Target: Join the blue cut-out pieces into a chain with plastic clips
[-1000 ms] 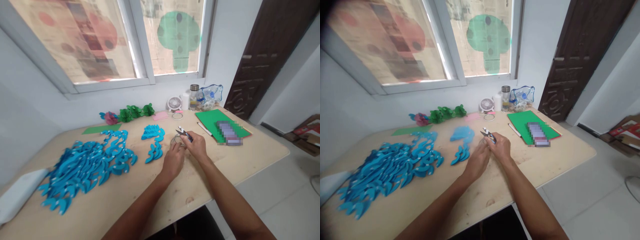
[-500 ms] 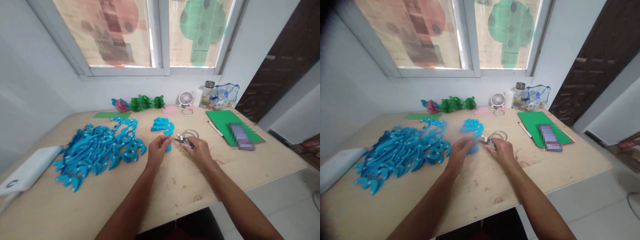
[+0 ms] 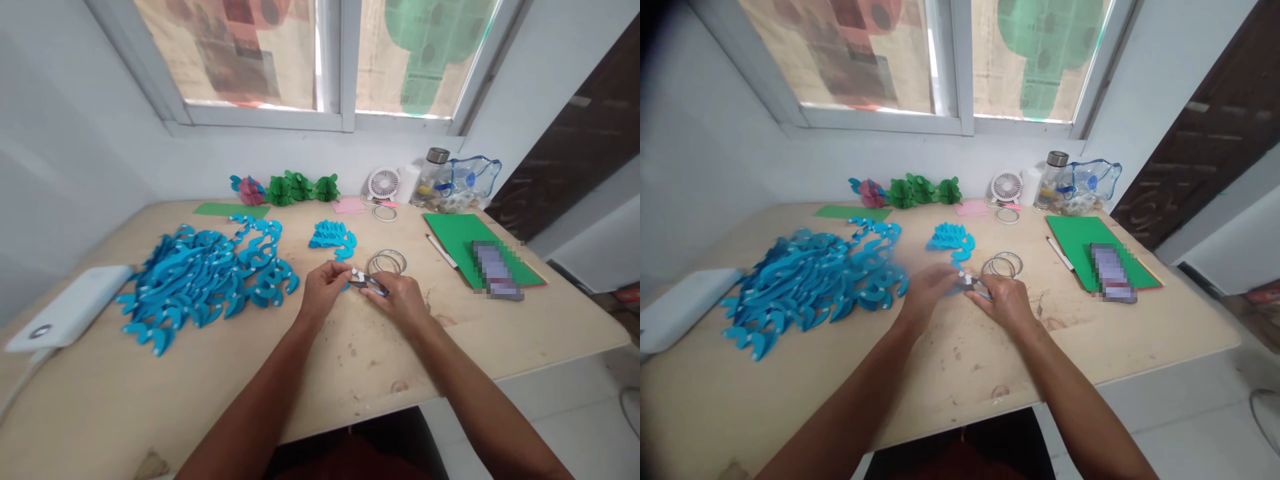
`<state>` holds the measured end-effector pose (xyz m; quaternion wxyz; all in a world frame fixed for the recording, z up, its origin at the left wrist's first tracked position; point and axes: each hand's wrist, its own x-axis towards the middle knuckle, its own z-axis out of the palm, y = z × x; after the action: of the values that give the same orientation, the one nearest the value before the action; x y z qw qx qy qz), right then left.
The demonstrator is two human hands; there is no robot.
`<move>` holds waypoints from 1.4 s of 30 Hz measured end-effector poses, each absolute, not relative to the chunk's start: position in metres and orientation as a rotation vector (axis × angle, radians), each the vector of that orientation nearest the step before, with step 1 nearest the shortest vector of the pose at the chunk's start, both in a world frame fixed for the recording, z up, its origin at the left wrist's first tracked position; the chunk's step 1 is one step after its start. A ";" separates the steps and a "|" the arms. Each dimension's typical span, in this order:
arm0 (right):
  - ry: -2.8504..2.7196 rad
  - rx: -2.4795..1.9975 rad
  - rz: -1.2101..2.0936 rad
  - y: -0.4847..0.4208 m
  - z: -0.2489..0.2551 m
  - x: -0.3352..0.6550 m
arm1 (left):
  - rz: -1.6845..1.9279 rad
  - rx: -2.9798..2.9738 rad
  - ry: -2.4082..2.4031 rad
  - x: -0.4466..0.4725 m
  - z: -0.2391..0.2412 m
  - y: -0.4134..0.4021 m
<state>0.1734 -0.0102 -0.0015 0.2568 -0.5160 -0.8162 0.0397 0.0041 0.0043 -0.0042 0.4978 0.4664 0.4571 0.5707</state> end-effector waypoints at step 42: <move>-2.270 -1.505 0.157 -0.012 0.003 0.172 | 1.470 0.986 1.104 0.006 -0.012 0.007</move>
<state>0.1716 -0.0121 0.0034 0.2052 -0.5400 -0.8143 0.0565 0.0064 0.0074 -0.0120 0.5038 0.4084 0.4571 0.6087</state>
